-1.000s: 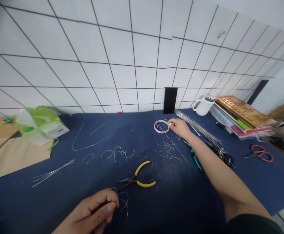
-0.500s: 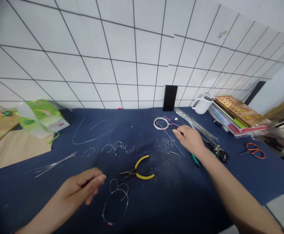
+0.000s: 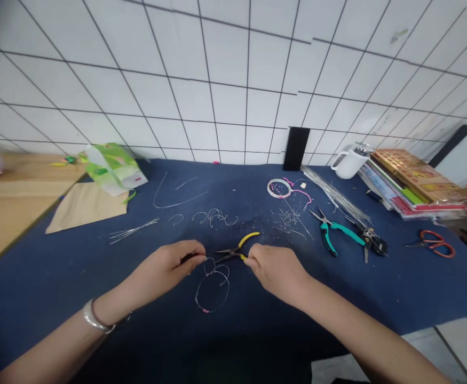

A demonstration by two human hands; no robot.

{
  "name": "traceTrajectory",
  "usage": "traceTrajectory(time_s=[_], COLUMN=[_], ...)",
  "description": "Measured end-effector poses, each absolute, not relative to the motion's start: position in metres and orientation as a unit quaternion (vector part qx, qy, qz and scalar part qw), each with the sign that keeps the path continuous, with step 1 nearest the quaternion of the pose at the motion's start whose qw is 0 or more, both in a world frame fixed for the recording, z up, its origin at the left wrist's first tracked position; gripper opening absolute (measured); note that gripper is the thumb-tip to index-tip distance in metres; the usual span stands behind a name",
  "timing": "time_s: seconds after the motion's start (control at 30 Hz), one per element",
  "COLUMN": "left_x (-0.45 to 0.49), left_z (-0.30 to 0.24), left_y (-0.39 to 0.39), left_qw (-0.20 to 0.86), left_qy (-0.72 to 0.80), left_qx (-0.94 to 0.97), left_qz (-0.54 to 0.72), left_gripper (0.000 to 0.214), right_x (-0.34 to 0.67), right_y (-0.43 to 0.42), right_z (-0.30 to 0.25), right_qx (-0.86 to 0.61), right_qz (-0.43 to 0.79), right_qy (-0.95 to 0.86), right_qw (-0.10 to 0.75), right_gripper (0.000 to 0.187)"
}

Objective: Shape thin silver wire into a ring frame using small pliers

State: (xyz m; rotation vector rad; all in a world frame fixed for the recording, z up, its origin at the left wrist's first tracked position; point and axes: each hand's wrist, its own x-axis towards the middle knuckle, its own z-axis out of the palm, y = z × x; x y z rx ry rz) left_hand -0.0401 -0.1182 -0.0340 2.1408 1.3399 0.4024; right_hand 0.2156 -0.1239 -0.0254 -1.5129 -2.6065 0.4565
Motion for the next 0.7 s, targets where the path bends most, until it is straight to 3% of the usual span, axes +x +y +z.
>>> traceTrajectory(time_s=[0.17, 0.43, 0.7], left_x=[-0.044, -0.035, -0.035], left_z=[-0.042, -0.055, -0.057], left_y=[-0.118, -0.126, -0.126], left_qw=[0.259, 0.232, 0.324], left_qy=[0.514, 0.513, 0.498], left_qx=[0.808, 0.822, 0.797], left_qz=[0.122, 0.085, 0.108], left_gripper=[0.017, 0.027, 0.010], right_x=[0.196, 0.175, 0.174], right_y=[-0.134, -0.147, -0.148], right_z=[-0.036, -0.062, -0.069], right_qx=[-0.454, -0.467, -0.477], right_qz=[0.170, 0.177, 0.179], right_qy=[-0.874, -0.866, -0.859], right_qw=[0.038, 0.022, 0.038], right_gripper=[0.011, 0.023, 0.018])
